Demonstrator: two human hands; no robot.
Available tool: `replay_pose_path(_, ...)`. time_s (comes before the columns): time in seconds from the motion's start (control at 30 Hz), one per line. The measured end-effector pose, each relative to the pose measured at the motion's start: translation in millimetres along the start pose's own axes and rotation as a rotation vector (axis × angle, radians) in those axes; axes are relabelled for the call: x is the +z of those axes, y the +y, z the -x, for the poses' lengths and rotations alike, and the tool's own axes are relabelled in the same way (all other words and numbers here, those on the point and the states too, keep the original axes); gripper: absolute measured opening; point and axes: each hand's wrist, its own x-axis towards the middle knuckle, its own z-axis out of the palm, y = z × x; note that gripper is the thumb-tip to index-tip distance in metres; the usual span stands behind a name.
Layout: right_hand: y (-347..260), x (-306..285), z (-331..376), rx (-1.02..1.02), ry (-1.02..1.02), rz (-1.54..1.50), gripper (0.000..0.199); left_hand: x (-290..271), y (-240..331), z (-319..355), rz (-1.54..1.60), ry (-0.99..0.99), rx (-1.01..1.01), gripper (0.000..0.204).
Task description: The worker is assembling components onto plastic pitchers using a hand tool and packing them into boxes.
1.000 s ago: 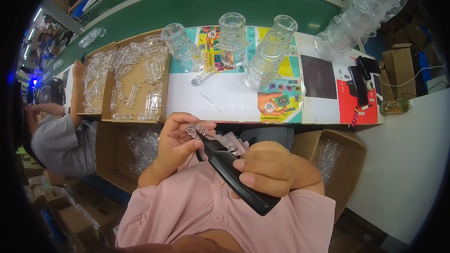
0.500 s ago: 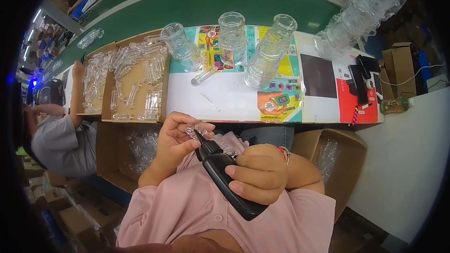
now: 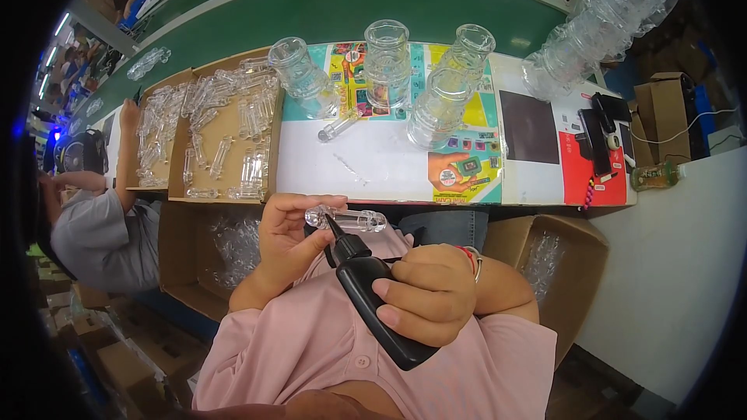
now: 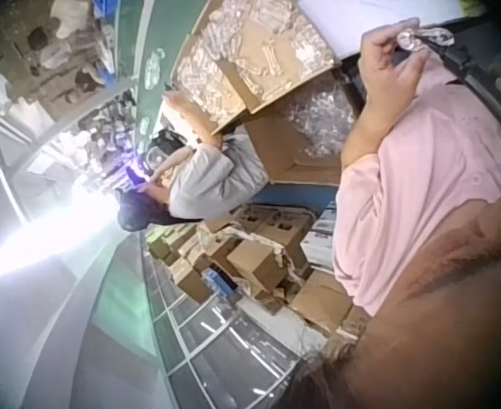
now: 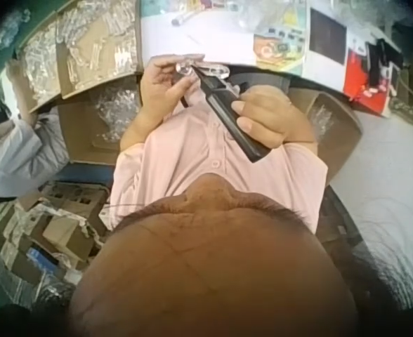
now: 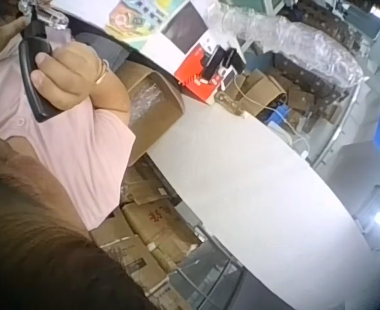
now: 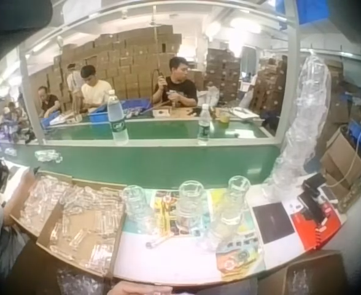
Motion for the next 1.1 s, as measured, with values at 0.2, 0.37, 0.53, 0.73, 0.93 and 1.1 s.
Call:
replay_pose_path(0.2,-6.0,-10.1,-10.7,0.174,-0.068,-0.085,0.043,-0.1,1.8,-0.1,-0.103,0.027,0.071,0.036)
replay_pose_path(0.37,-14.9,-21.4,9.3,0.502,0.082,-0.177,0.069,3.9,2.4,-2.3,-0.09,0.02,0.068,0.035)
replay_pose_path(0.53,5.9,0.0,11.3,0.979,0.649,0.014,0.074,8.2,-1.0,-4.8,-0.076,0.005,0.056,0.037)
replay_pose_path(0.73,27.9,-25.4,33.4,1.075,1.321,-0.514,0.05,13.4,-11.8,-13.4,0.079,-0.022,-0.103,0.036)
replay_pose_path(0.93,42.8,-91.0,119.3,0.934,1.402,-1.045,0.033,13.0,-44.6,-23.6,0.498,-0.019,-0.395,0.034)
replay_pose_path(1.1,66.8,-112.0,152.2,1.094,1.257,-1.016,0.026,23.1,-57.4,-31.9,0.799,0.021,-0.616,0.037)
